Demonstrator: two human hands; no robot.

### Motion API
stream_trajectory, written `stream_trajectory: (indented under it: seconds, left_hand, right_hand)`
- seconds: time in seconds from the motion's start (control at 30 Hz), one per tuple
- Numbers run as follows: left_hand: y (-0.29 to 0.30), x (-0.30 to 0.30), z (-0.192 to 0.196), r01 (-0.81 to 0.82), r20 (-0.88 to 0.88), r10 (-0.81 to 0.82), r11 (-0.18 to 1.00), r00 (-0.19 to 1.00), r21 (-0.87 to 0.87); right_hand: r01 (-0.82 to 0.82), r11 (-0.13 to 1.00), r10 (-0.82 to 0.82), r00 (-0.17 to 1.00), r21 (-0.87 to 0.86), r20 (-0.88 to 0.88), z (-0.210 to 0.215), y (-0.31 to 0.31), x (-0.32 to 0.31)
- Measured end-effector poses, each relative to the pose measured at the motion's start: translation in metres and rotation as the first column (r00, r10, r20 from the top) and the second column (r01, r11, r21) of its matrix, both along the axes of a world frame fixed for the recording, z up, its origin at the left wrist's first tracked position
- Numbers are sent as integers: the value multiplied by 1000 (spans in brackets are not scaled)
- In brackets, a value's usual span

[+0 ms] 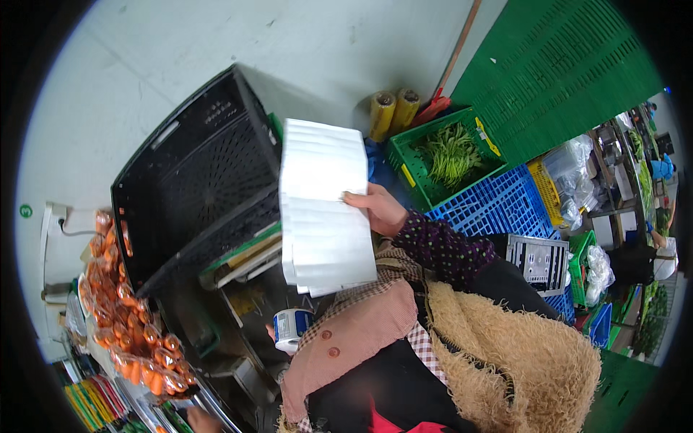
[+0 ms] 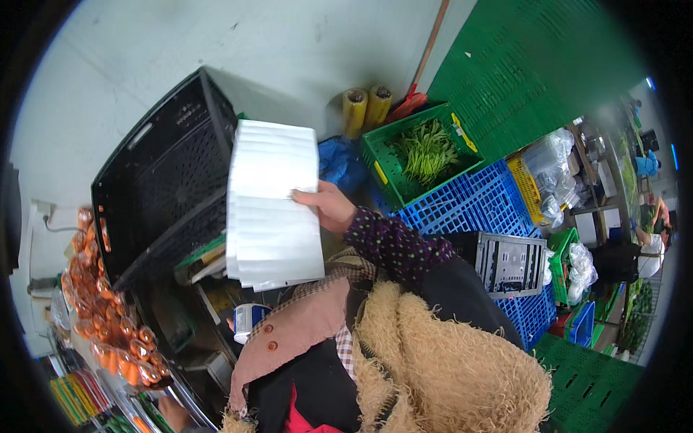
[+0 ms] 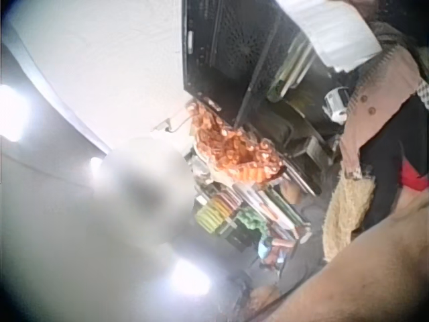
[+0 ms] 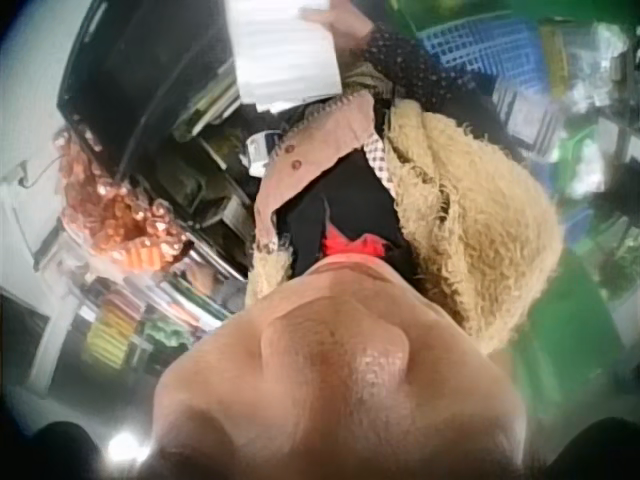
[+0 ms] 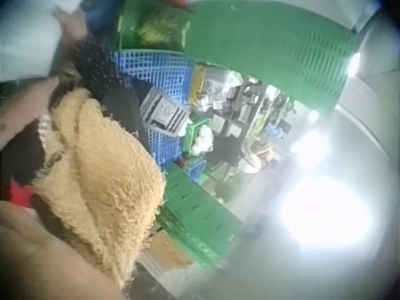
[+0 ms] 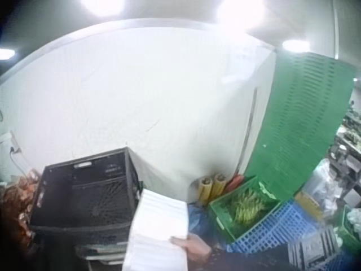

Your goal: The person packs carrots into clear plastic containers, seals them with tape, and applies labels. They arrange the labeled containers in a black crate and handle a sheet of labels throughout the process.

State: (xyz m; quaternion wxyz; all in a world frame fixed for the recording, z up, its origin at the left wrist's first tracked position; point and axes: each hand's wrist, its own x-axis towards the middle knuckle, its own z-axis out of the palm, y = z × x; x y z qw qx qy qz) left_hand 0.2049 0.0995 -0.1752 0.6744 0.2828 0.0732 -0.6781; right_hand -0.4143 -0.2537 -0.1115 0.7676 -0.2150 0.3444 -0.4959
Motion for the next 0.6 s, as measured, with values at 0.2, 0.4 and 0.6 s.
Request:
stream_trajectory:
  seconds: [0.2,0.4,0.6]
  left_hand:
    - [-146,-173,-10,-2,24,-6,948,1000,317]
    - [-265,-299,-22,419,-68,-436,794,897,440]
    - [-356,-399,-41,731,-114,-777,518,619,444]
  right_hand:
    - [285,940,-279,959,186,-56,-66,-13,-126]
    - [582,759,-529,812,292,-245,-105,-19,-200]
    - [806,518,-743,590,287,-314,-106,83,-269]
